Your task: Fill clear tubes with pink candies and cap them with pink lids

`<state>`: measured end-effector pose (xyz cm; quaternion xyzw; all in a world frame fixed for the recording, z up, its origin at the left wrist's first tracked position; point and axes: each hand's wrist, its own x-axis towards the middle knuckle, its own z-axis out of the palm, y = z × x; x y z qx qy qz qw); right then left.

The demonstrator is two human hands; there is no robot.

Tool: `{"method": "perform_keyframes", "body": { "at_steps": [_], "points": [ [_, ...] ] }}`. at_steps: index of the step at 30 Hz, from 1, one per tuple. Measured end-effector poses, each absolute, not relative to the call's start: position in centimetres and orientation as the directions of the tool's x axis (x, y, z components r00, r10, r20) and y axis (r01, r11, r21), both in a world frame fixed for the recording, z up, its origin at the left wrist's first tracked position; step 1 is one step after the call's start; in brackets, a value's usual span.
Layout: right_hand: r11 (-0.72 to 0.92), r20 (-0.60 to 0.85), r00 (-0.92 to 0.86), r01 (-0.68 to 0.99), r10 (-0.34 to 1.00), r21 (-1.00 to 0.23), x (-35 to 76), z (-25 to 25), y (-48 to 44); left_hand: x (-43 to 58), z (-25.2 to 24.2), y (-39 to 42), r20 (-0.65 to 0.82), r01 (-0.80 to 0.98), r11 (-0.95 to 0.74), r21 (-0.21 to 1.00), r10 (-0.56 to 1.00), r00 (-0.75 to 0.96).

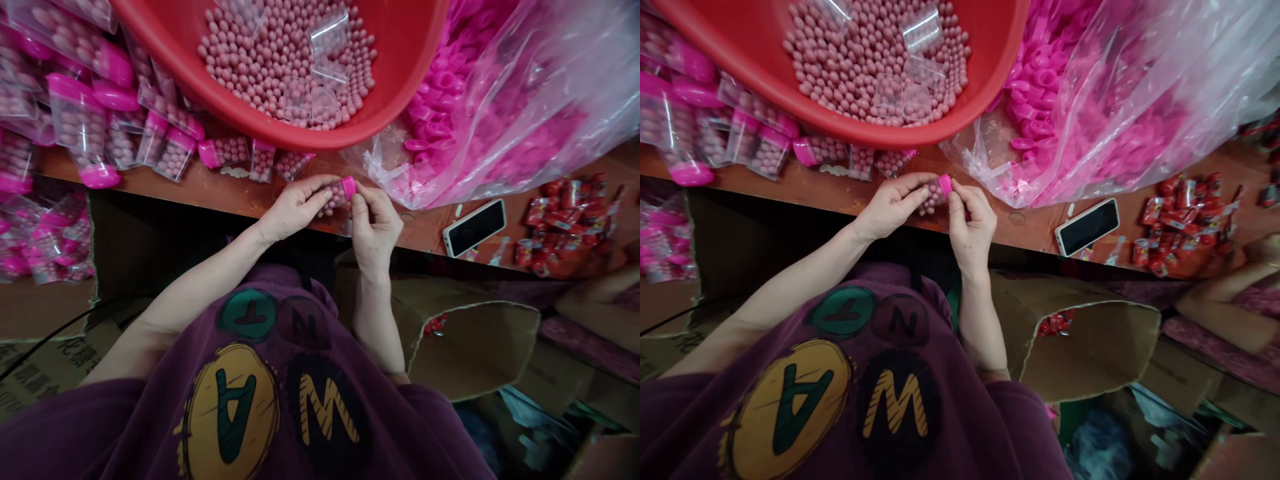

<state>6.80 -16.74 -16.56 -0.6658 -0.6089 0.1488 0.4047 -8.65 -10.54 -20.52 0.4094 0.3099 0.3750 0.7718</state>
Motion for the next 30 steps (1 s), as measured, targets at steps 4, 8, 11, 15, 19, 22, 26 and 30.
{"method": "perform_keyframes", "body": {
  "at_steps": [4, 8, 11, 15, 19, 22, 26, 30],
  "points": [
    [0.07, 0.305, 0.212, 0.707, 0.929, -0.704, 7.3, -16.7, -17.3, -8.5, -20.6, -10.7, -0.132, -0.327, 0.343, 0.881, 0.84, 0.526],
    [0.082, 0.354, 0.216, 0.743, 0.91, -0.665, 7.0, -16.8, -17.8, -8.4, -20.5, -10.8, -0.138, -0.347, 0.361, 0.866, 0.838, 0.527],
    [0.09, 0.375, 0.251, 0.716, 0.893, -0.692, 6.8, -16.9, -17.8, -8.5, -20.7, -10.7, -0.14, -0.359, 0.374, 0.855, 0.834, 0.535],
    [0.106, 0.361, 0.222, 0.705, 0.906, -0.701, 6.7, -17.0, -17.6, -8.5, -21.3, -10.6, -0.112, -0.368, 0.357, 0.859, 0.83, 0.546],
    [0.133, 0.384, 0.197, 0.719, 0.902, -0.682, 6.7, -16.7, -17.2, -8.5, -21.6, -10.5, -0.122, -0.371, 0.377, 0.849, 0.822, 0.556],
    [0.155, 0.394, 0.151, 0.75, 0.907, -0.643, 6.7, -16.3, -17.0, -8.5, -21.6, -10.5, -0.131, -0.398, 0.397, 0.827, 0.825, 0.55],
    [0.19, 0.423, 0.06, 0.83, 0.904, -0.524, 6.7, -15.9, -16.9, -8.5, -21.6, -10.4, -0.165, -0.418, 0.441, 0.795, 0.818, 0.551],
    [0.197, 0.439, 0.028, 0.867, 0.898, -0.459, 7.0, -16.1, -16.9, -8.4, -21.6, -10.4, -0.155, -0.423, 0.437, 0.793, 0.818, 0.555]
  ]
}}
